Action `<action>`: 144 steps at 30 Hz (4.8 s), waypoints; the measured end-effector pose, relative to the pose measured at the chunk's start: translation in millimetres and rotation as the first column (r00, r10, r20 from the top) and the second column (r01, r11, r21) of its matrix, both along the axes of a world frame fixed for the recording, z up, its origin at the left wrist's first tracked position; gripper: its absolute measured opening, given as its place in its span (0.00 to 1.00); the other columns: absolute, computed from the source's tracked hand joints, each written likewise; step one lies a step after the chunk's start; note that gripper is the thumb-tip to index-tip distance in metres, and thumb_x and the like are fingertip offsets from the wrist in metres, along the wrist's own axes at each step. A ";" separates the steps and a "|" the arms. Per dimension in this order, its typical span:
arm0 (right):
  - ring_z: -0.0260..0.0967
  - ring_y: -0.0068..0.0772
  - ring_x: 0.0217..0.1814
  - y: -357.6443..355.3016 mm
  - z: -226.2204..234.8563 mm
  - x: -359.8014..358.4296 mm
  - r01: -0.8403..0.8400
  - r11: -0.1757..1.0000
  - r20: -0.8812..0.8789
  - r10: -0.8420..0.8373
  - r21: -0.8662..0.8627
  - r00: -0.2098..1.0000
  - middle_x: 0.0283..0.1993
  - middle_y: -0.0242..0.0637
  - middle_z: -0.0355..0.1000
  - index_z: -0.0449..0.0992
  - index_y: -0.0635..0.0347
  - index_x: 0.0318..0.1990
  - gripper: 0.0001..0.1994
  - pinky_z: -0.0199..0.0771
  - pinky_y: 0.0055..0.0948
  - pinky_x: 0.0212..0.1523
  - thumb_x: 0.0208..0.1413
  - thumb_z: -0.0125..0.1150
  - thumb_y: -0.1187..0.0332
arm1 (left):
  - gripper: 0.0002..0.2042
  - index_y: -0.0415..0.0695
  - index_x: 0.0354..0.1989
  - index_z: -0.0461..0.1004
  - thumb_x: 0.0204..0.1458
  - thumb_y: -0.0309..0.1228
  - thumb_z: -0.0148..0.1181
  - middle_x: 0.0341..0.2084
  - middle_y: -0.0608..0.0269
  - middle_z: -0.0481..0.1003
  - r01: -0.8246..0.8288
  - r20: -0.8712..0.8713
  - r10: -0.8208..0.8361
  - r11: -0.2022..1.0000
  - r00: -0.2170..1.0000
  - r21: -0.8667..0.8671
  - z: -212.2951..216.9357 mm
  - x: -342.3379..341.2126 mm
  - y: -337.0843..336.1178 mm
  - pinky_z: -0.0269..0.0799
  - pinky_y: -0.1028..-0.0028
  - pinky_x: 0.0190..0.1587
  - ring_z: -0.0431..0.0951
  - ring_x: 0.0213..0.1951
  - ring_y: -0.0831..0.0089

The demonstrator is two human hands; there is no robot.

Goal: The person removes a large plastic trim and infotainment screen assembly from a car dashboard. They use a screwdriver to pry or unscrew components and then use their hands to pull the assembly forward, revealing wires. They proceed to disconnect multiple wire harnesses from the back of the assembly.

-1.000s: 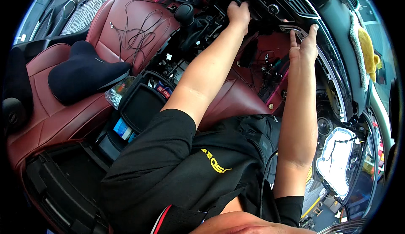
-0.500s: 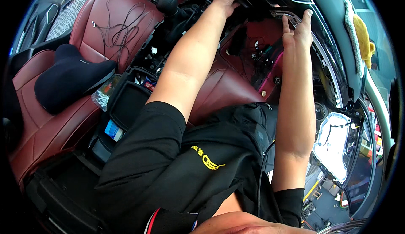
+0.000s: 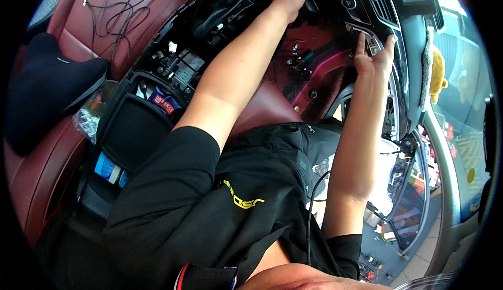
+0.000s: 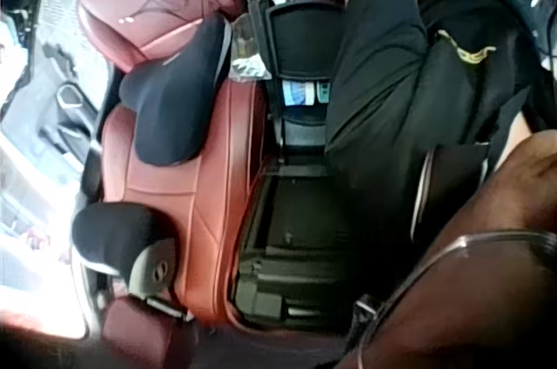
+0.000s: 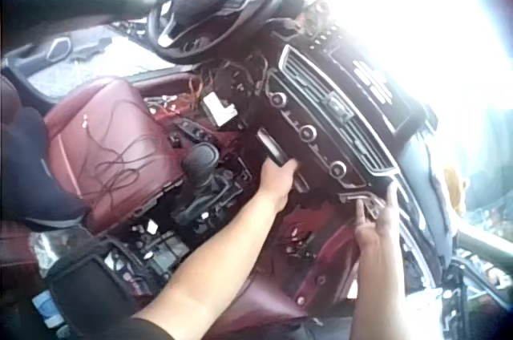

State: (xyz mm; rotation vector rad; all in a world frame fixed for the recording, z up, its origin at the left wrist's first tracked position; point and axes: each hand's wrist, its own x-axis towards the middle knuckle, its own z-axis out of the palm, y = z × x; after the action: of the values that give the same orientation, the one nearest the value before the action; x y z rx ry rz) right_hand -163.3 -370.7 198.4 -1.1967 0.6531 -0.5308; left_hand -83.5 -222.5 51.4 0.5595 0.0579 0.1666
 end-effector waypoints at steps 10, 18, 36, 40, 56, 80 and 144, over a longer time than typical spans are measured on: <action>0.74 0.41 0.57 2.1 3.8 2.1 0.008 0.995 -0.029 -0.011 -0.103 1.000 0.56 0.36 0.77 0.75 0.49 0.58 0.23 0.84 0.42 0.52 0.65 0.59 0.45 | 0.14 0.33 0.45 0.77 0.50 0.26 0.62 0.37 0.48 0.82 -0.095 -0.160 0.128 0.975 0.979 0.203 13.8 -9.4 9.1 0.76 0.61 0.46 0.83 0.41 0.57; 0.76 0.36 0.53 -1.3 2.6 -6.8 -0.019 0.992 -0.028 0.015 -0.125 0.999 0.53 0.32 0.79 0.76 0.48 0.56 0.23 0.84 0.40 0.49 0.66 0.57 0.42 | 0.23 0.35 0.54 0.73 0.49 0.31 0.67 0.44 0.44 0.81 -0.062 -0.194 0.139 0.932 0.971 0.357 8.0 -3.2 7.2 0.74 0.59 0.54 0.82 0.49 0.50; 0.76 0.30 0.44 29.9 -9.6 -28.3 0.051 0.998 0.082 -0.052 0.023 0.995 0.45 0.31 0.78 0.76 0.52 0.51 0.26 0.82 0.31 0.42 0.57 0.69 0.43 | 0.21 0.41 0.62 0.64 0.66 0.38 0.58 0.55 0.58 0.73 -0.082 0.094 0.122 0.933 0.988 -0.351 79.5 31.1 37.7 0.75 0.63 0.56 0.75 0.53 0.66; 0.76 0.31 0.42 33.3 -6.6 -33.9 0.011 0.998 0.131 -0.019 0.059 0.991 0.43 0.33 0.77 0.75 0.54 0.49 0.23 0.84 0.33 0.42 0.55 0.73 0.49 | 0.23 0.41 0.63 0.64 0.68 0.43 0.56 0.54 0.57 0.74 -0.111 0.081 0.148 0.930 0.986 -0.350 72.0 38.6 33.1 0.76 0.62 0.56 0.76 0.53 0.64; 0.78 0.30 0.48 2.9 -49.0 -65.7 -0.268 0.962 0.292 0.269 -0.044 0.918 0.47 0.36 0.77 0.76 0.60 0.52 0.17 0.82 0.30 0.50 0.55 0.70 0.80 | 0.30 0.44 0.69 0.63 0.72 0.53 0.31 0.65 0.50 0.69 0.099 0.107 -0.074 0.963 0.992 -0.252 74.8 15.7 45.3 0.64 0.49 0.68 0.69 0.64 0.52; 0.77 0.36 0.49 -55.4 -42.6 -65.9 -0.532 0.679 0.199 0.692 -0.506 0.694 0.44 0.41 0.78 0.79 0.65 0.47 0.13 0.76 0.32 0.52 0.57 0.71 0.71 | 0.30 0.46 0.67 0.69 0.62 0.53 0.57 0.64 0.55 0.71 0.156 0.078 -0.156 0.988 0.985 0.008 51.6 29.4 89.3 0.66 0.45 0.65 0.71 0.62 0.51; 0.50 0.39 0.80 89.0 -159.4 -25.0 -0.332 -0.764 -0.416 -0.093 -0.553 0.905 0.70 0.27 0.66 0.74 0.48 0.64 0.23 0.55 0.48 0.71 0.61 0.55 0.59 | 0.22 0.46 0.65 0.64 0.68 0.41 0.55 0.56 0.62 0.73 0.199 0.223 -0.083 0.798 0.971 -0.569 79.8 22.4 56.3 0.75 0.66 0.55 0.75 0.55 0.69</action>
State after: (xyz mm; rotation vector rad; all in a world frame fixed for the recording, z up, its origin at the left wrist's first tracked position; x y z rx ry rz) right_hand -188.3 -281.6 39.0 -3.5654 -0.5359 -0.5739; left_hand -61.2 -166.2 131.2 -0.0829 -0.1164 0.0461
